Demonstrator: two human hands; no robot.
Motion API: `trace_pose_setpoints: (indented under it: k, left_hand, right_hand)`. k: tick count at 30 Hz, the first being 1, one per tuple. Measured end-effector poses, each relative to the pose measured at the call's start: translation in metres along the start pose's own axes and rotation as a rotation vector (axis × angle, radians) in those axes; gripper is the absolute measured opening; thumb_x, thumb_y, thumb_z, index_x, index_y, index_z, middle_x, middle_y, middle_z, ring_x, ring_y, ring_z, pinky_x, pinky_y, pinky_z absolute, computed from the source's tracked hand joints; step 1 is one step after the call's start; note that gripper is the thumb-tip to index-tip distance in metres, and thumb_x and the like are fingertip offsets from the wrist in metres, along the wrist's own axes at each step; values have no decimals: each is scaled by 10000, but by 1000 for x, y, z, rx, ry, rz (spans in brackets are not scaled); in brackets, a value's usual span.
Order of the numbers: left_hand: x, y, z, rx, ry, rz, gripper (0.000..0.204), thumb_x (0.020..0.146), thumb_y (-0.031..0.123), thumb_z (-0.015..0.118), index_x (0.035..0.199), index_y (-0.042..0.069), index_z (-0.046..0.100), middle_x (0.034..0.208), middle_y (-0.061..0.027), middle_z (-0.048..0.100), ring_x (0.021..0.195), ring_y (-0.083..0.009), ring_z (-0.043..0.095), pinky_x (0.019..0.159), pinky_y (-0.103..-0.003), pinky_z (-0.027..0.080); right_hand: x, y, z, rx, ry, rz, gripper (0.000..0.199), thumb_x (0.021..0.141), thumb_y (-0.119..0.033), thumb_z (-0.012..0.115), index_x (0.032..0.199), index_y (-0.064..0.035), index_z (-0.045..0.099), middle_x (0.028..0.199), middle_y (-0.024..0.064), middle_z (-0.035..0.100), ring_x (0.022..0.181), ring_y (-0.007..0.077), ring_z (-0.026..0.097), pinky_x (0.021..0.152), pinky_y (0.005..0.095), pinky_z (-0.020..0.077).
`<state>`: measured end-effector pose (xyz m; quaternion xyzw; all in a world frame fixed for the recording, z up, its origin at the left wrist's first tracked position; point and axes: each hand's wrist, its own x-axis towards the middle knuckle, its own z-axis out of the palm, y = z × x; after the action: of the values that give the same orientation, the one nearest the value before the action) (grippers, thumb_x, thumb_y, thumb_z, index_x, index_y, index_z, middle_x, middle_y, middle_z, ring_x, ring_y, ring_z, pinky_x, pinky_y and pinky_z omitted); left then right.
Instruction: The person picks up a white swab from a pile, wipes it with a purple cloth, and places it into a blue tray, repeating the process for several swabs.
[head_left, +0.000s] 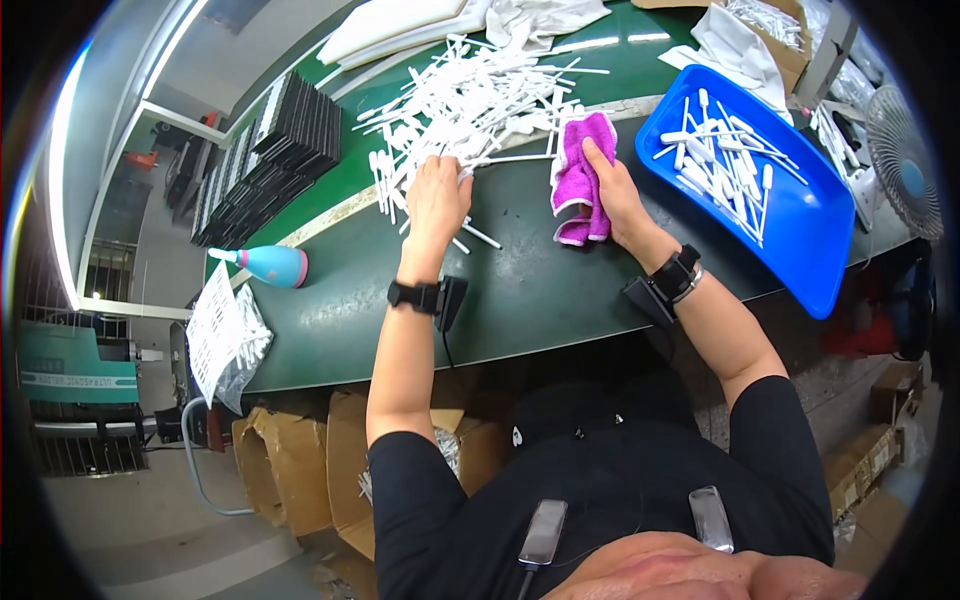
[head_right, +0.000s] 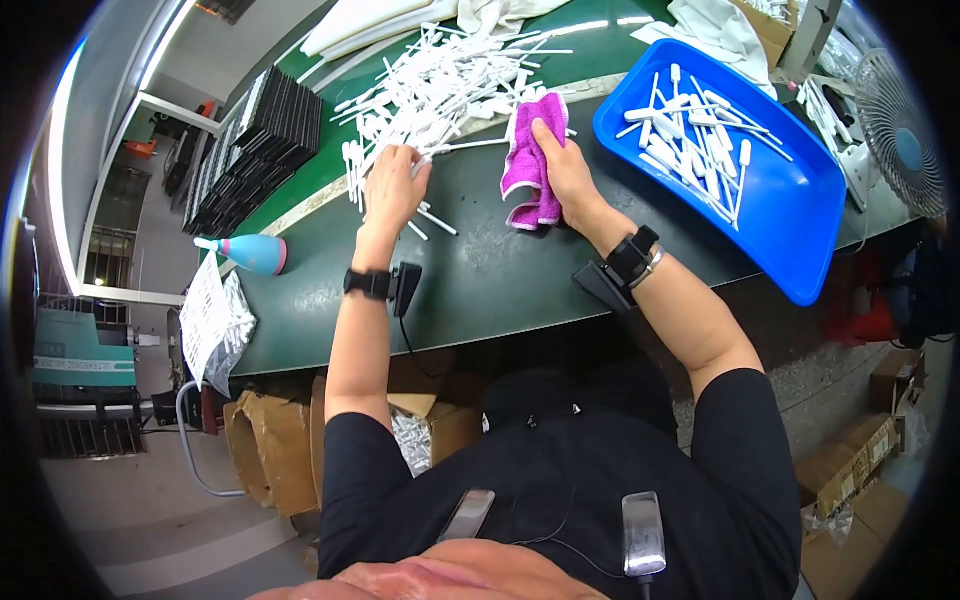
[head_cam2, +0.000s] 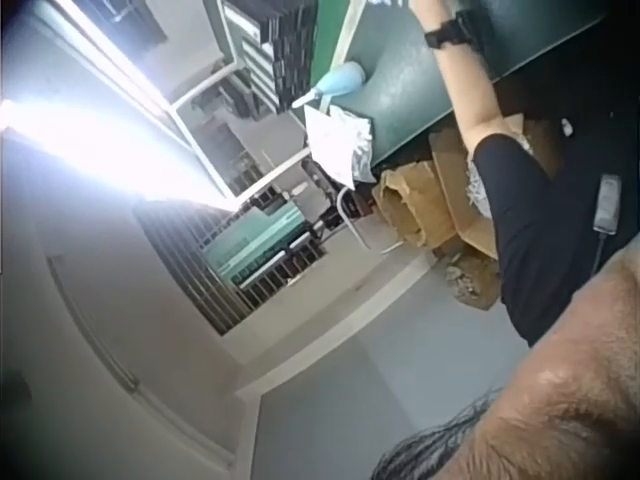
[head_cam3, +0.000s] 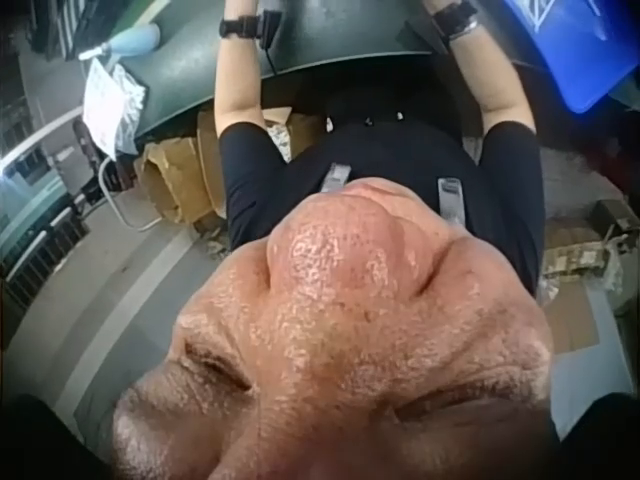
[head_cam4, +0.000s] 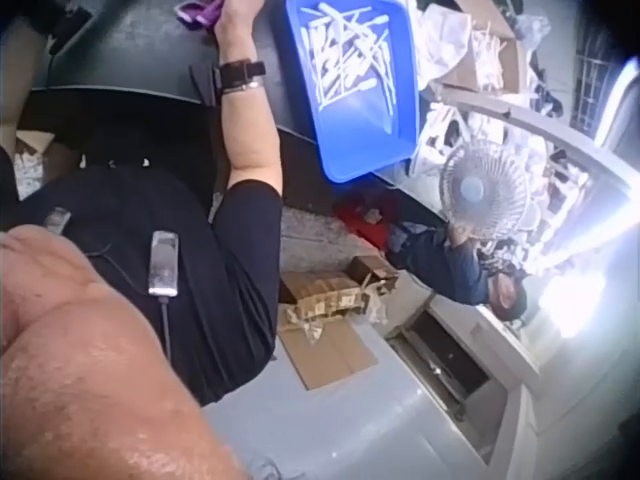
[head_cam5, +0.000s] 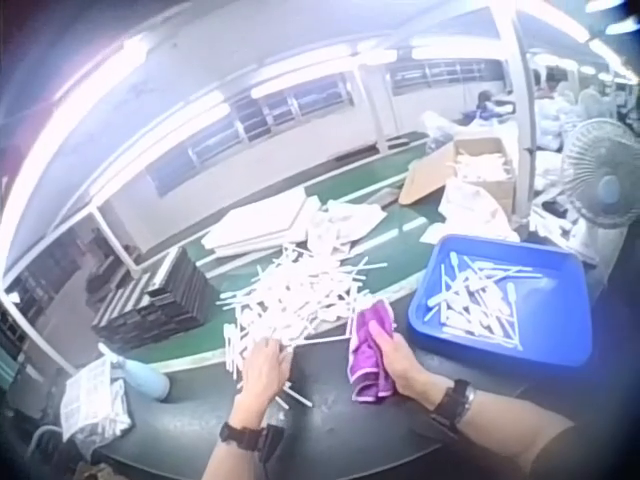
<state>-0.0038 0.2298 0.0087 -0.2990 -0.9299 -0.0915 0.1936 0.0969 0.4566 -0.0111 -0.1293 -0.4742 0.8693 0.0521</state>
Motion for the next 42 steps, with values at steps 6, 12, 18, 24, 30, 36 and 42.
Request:
trace_pose_setpoints:
  k: [6,12,18,24,30,36,42]
  left_hand:
    - [-6,47,-22,-922,-110,-481,310,888,203,616,1086,-32,579,784,-69,558,707,-140,567,557,-296,461]
    - [-19,74,0,-1783,-138,-585,276,953,193,527,1137,-7,574,790,-2,543,683,-62,501,505,-212,413]
    - [-21,72,2,-1893,-136,-669,260,949,179,523,1134,4,580,806,2,554,690,-70,500,501,-214,412]
    - [-23,71,-1,-1952,-76,-708,260,926,165,545,1126,2,579,805,-5,560,697,-73,506,500,-215,411]
    - [-23,69,2,-1944,-54,-709,254,914,155,553,1117,4,581,802,-11,565,678,-74,509,498,-214,407]
    - [-22,83,0,-1848,-8,-690,229,931,175,535,1081,6,580,771,-16,562,656,-69,525,485,-201,422]
    - [-33,112,16,-1456,-537,-506,217,952,214,509,1031,16,553,667,-4,553,503,-68,495,434,-198,418]
  right_hand:
    - [6,-5,-16,48,51,-68,388,941,-436,510,968,-59,601,777,28,635,620,115,609,583,241,496]
    - [7,-4,-11,78,41,-44,374,940,-432,514,999,-69,586,776,19,630,614,112,608,572,236,496]
    - [2,-11,-6,76,28,-17,380,952,-412,499,975,-46,597,794,44,637,636,126,611,609,254,498]
    - [4,-8,-8,58,34,-12,392,951,-423,494,998,-46,587,824,49,638,674,127,620,626,256,504]
    - [5,-11,-9,74,20,8,384,945,-434,503,1043,-71,582,840,41,647,695,124,635,642,258,522]
    - [-5,-18,7,413,-19,55,421,960,-432,467,1142,-64,560,996,76,648,880,179,632,792,315,513]
    - [-5,0,0,414,-10,163,403,967,-434,446,1084,-66,558,854,58,631,734,184,613,665,298,509]
